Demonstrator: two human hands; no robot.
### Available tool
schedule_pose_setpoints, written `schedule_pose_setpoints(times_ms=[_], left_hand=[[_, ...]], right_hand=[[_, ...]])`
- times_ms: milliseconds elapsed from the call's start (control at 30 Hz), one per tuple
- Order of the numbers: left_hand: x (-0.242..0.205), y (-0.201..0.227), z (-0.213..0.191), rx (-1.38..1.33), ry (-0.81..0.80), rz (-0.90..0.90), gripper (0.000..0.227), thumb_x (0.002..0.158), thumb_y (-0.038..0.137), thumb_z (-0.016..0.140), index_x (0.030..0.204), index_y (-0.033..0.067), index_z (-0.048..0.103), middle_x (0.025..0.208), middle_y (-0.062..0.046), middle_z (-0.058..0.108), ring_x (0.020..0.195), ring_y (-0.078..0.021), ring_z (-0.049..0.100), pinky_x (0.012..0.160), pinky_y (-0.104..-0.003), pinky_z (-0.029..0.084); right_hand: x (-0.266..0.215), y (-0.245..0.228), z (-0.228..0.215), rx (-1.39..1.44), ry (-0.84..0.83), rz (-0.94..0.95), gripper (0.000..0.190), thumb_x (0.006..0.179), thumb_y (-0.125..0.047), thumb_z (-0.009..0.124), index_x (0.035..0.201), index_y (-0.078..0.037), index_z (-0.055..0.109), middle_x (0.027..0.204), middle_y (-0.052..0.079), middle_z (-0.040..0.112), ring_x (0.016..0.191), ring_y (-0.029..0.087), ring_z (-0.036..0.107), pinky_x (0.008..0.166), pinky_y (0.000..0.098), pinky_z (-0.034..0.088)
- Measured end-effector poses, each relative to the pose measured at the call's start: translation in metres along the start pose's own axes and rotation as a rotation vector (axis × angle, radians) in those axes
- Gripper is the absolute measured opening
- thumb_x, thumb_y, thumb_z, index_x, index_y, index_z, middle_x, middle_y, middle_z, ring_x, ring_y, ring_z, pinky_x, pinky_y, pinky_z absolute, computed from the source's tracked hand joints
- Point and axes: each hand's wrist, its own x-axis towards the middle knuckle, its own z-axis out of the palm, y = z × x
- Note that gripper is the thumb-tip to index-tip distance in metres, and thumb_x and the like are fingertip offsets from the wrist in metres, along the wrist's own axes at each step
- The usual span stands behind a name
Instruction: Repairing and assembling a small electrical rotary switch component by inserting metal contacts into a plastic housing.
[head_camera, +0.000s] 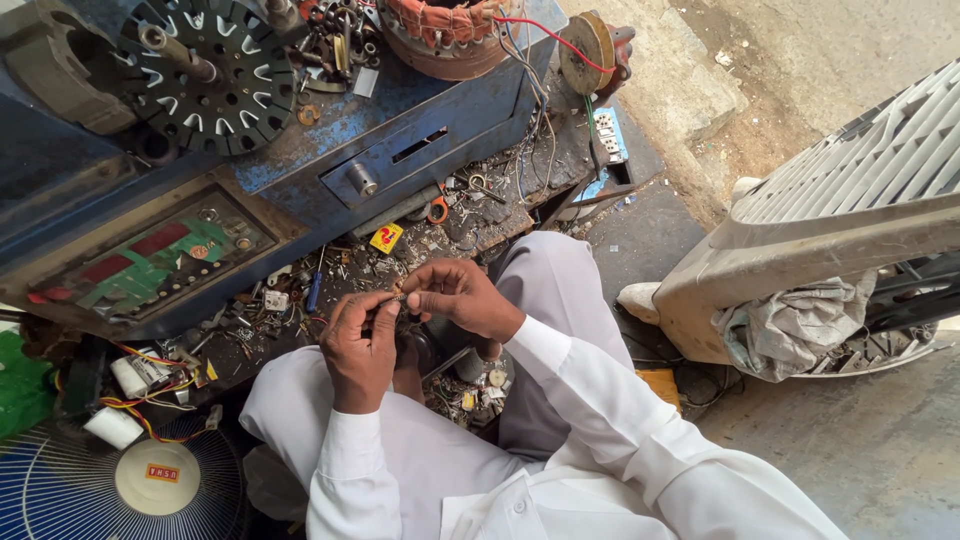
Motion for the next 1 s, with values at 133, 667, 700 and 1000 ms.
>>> schedule_pose_setpoints(times_ms=[133, 667, 700, 1000], left_hand=[[-0.001, -0.003, 0.001, 0.005, -0.012, -0.037, 0.01, 0.095, 0.009, 0.074, 0.103, 0.0032, 0.072, 0.095, -0.008, 0.072, 0.077, -0.0174, 0.071, 0.067, -0.029, 0.057], [-0.001, -0.004, 0.001, -0.014, -0.008, -0.026, 0.01, 0.097, 0.011, 0.073, 0.104, 0.0036, 0.072, 0.098, -0.007, 0.072, 0.081, -0.0159, 0.072, 0.07, -0.028, 0.058], [-0.001, -0.003, 0.001, -0.014, -0.009, -0.027, 0.01, 0.097, 0.011, 0.073, 0.104, 0.0036, 0.072, 0.098, -0.007, 0.072, 0.081, -0.0159, 0.072, 0.07, -0.028, 0.058], [-0.001, -0.002, 0.004, 0.039, -0.044, 0.138, 0.021, 0.091, 0.004, 0.074, 0.112, 0.0037, 0.07, 0.102, -0.012, 0.072, 0.087, -0.024, 0.074, 0.073, -0.032, 0.059]], right_hand=[[-0.001, -0.004, 0.001, 0.063, 0.04, -0.011, 0.025, 0.096, -0.008, 0.075, 0.118, 0.001, 0.067, 0.099, 0.005, 0.072, 0.085, 0.011, 0.067, 0.079, 0.0265, 0.057], [-0.003, -0.006, 0.004, 0.064, 0.01, -0.051, 0.028, 0.094, -0.005, 0.075, 0.12, 0.001, 0.068, 0.104, 0.005, 0.072, 0.089, 0.011, 0.069, 0.081, 0.0268, 0.059], [-0.003, -0.005, 0.003, 0.064, 0.01, -0.05, 0.028, 0.094, -0.005, 0.075, 0.12, 0.001, 0.068, 0.104, 0.005, 0.072, 0.089, 0.011, 0.069, 0.081, 0.0268, 0.059], [-0.002, -0.004, 0.002, 0.047, 0.057, -0.092, 0.02, 0.098, -0.009, 0.075, 0.115, 0.002, 0.072, 0.094, 0.005, 0.074, 0.082, 0.011, 0.069, 0.076, 0.0286, 0.06]])
